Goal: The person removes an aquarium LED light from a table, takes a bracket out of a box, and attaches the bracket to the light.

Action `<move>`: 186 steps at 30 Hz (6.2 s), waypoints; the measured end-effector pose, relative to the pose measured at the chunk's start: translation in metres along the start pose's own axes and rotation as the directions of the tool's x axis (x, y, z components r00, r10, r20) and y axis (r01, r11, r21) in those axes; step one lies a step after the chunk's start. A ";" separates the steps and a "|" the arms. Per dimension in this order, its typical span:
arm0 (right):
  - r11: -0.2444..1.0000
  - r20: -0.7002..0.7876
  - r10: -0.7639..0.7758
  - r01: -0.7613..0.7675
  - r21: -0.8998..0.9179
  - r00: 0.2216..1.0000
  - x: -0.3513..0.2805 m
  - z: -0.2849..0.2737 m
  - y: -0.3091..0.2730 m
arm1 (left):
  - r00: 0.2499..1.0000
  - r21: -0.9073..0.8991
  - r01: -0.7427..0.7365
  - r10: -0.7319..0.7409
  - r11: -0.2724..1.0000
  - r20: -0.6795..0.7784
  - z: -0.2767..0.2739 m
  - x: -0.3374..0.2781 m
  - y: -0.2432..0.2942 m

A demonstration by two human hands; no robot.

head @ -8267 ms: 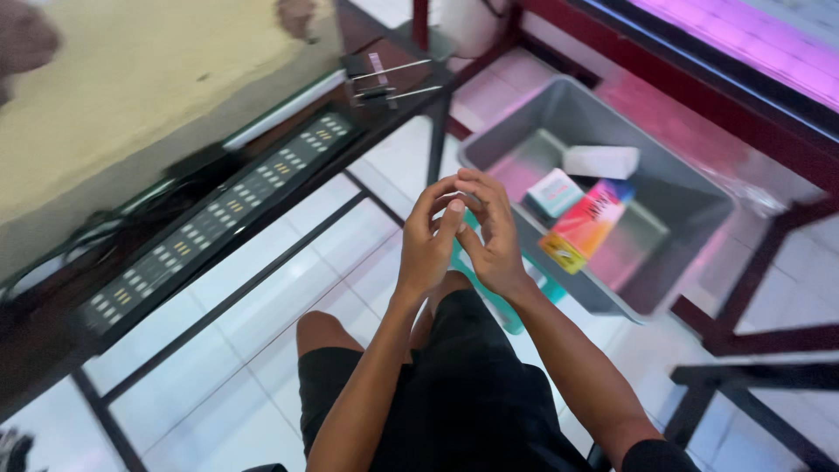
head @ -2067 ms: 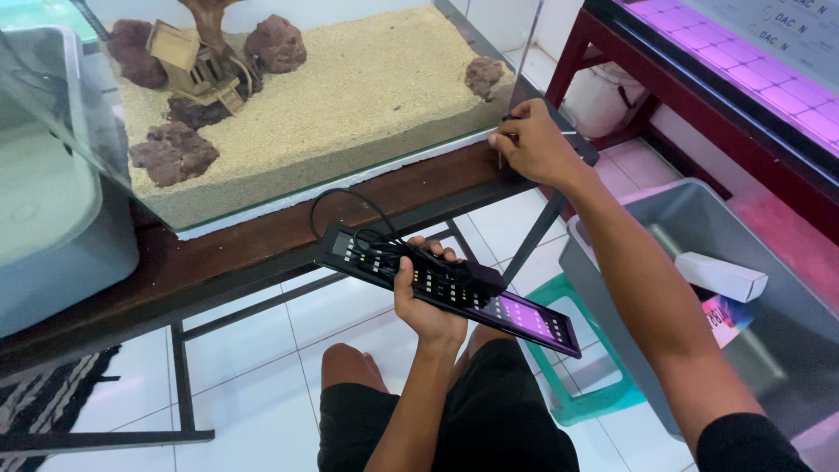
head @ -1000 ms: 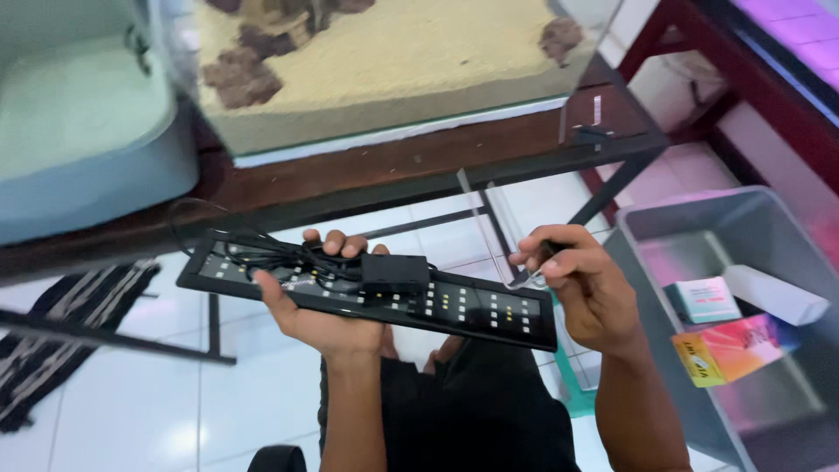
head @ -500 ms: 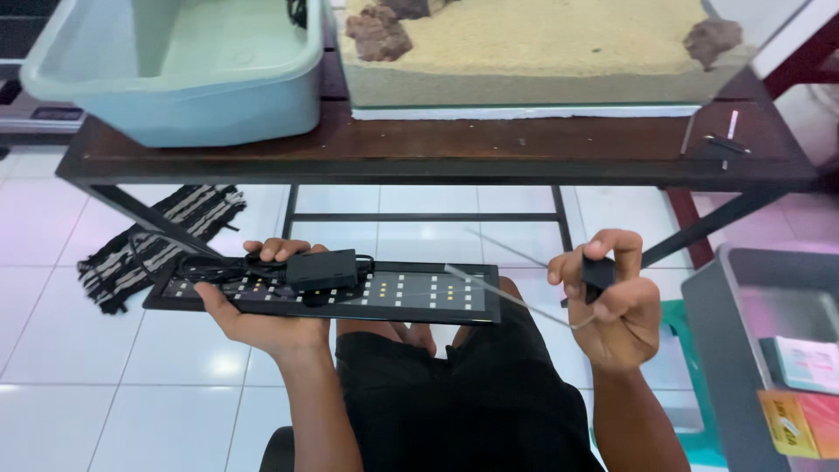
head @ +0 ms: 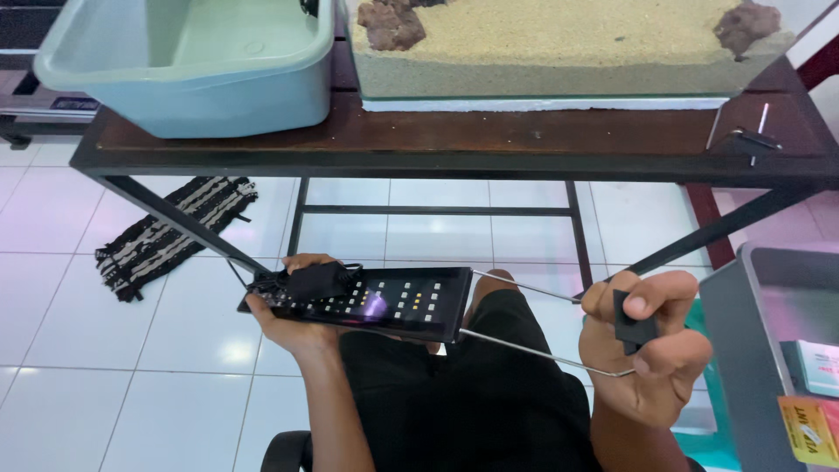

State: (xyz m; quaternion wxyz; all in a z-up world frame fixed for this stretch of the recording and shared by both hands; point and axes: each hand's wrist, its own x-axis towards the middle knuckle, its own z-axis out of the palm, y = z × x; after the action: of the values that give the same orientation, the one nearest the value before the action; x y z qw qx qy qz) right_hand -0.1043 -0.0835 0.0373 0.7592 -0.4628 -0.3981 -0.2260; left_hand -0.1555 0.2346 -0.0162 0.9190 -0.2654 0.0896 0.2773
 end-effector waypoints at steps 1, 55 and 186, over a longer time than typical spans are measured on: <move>1.000 -0.002 0.000 -0.001 -0.007 1.000 0.000 -0.002 -0.002 | 1.000 0.000 0.005 -0.005 1.000 -0.005 -0.004 0.002 -0.002; 0.981 0.326 0.103 -0.043 -0.187 0.940 0.048 -0.030 0.025 | 0.947 0.302 -0.245 0.294 0.921 -0.130 -0.054 0.057 -0.026; 0.402 -0.192 -0.014 -0.170 -0.900 0.981 0.075 -0.173 0.050 | 0.528 0.880 -0.474 -0.795 0.017 0.299 -0.155 0.015 -0.280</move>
State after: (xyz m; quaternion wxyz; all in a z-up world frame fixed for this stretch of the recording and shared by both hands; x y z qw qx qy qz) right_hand 0.0434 -0.2105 0.0283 0.4244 -0.7987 -0.1228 -0.4085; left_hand 0.0106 -0.0394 -0.0293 0.7628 0.6010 -0.2260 0.0759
